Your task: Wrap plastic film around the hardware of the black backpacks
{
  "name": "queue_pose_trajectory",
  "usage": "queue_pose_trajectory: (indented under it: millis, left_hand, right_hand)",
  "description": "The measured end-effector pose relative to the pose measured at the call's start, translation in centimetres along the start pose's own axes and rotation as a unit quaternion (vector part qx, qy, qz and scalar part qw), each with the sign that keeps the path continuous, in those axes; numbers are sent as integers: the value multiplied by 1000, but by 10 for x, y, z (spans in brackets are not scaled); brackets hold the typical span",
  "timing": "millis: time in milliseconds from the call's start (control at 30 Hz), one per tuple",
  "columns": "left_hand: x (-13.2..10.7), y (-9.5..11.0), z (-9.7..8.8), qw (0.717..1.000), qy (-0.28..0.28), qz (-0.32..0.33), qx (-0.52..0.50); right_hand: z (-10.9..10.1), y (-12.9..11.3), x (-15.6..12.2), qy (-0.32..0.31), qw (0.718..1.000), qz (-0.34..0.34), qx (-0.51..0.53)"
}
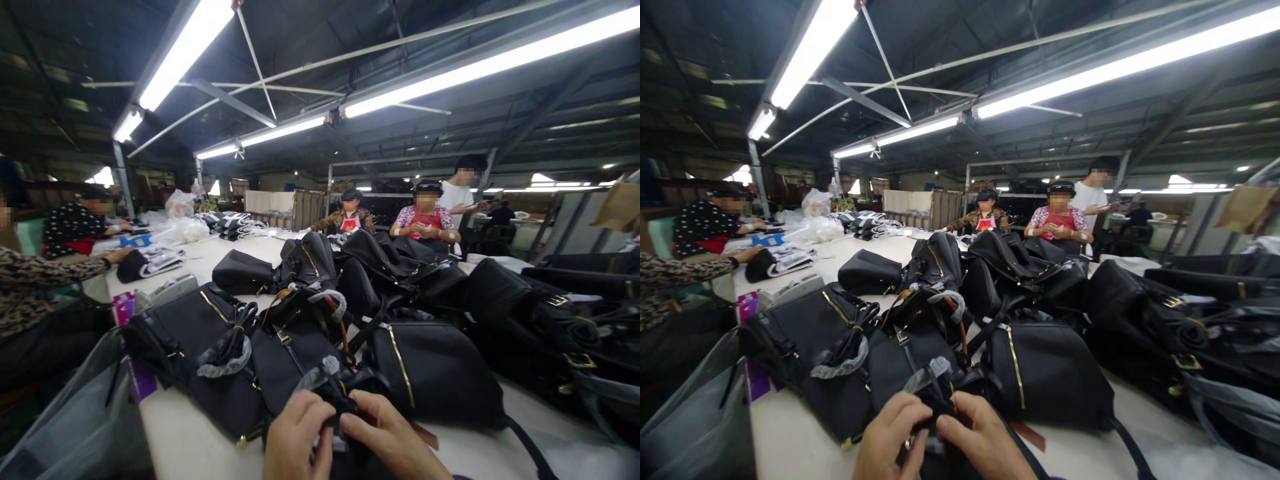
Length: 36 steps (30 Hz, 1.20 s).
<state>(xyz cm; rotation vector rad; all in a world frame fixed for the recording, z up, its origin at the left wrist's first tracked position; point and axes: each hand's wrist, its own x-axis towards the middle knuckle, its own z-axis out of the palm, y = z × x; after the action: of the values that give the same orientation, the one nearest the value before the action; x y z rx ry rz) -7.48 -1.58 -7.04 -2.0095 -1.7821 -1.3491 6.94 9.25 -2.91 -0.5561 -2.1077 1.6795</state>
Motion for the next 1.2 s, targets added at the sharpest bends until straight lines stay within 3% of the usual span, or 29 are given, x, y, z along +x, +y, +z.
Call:
queue_pose_trajectory:
  millis: [100, 333, 500, 633, 700, 867, 1067, 1200]
  left_hand:
    - [19, -3, -7, 994, 43, 72, 72]
    - [47, -39, 21, 998, 8, -59, -6]
    - [42, -51, 26, 999, -8, -42, 3]
    - [39, -45, 18, 999, -11, -38, 33]
    - [38, -35, 10, 996, -2, -6, 84]
    - [45, -11, 3, 960, -26, 207, 186]
    - [55, -26, 16, 961, -23, 187, 201]
    - [52, -41, 23, 965, -48, 191, 172]
  right_hand:
    - [-4, -7, -7, -50, 998, 32, 24]
    - [-20, -5, -21, -57, 996, 75, 7]
    - [-35, -8, -31, -103, 990, 89, 39]
    - [-33, -10, -28, -104, 988, 109, 42]
    - [-29, -9, -26, -98, 987, 118, 42]
    - [-29, -12, -27, -107, 988, 106, 36]
    - [-40, -24, -37, -137, 985, 104, 13]
    - [-38, -25, -40, -118, 989, 84, -34]
